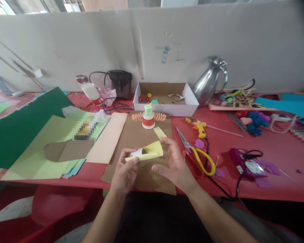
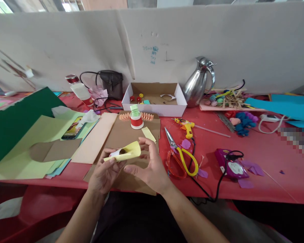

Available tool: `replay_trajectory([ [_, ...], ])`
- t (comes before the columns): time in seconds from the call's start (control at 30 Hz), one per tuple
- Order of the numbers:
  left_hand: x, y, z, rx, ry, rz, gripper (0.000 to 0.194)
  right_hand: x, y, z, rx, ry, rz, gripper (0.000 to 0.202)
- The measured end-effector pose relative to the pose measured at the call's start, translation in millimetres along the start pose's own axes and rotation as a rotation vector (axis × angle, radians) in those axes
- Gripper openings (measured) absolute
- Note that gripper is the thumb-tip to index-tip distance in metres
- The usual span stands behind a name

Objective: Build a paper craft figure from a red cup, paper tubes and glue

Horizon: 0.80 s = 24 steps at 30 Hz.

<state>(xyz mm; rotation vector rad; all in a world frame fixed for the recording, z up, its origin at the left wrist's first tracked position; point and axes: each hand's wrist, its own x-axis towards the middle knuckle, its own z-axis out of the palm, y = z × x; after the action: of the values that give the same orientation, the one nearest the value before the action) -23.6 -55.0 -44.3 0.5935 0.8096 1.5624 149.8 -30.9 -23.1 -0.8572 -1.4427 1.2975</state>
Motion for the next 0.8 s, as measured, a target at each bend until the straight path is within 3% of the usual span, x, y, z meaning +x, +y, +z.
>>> replay_trajectory([
  [0.1, 2, 0, 5.1, -0.208, 0.077, -0.159, 0.014, 3, 2, 8, 0.267, -0.099, 0.075, 0.089],
  [0.23, 5, 1, 15.2, -0.346, 0.249, -0.371, 0.012, 10, 7, 21, 0.257, -0.013, 0.145, 0.065],
  [0.37, 7, 2, 26.3, -0.445, 0.292, -0.439, 0.023, 14, 15, 29, 0.238, 0.059, 0.176, 0.049],
  [0.6, 5, -3, 20.7, -0.303, 0.215, -0.408, 0.011, 15, 14, 23, 0.261, 0.089, 0.174, 0.039],
  [0.67, 3, -4, 16.5, -0.169, 0.137, -0.337, 0.007, 14, 12, 20, 0.283, 0.079, 0.178, 0.038],
  [0.8, -2, -2, 10.6, 0.116, 0.022, -0.113, 0.019, 10, 11, 8, 0.297, 0.005, 0.222, 0.041],
])
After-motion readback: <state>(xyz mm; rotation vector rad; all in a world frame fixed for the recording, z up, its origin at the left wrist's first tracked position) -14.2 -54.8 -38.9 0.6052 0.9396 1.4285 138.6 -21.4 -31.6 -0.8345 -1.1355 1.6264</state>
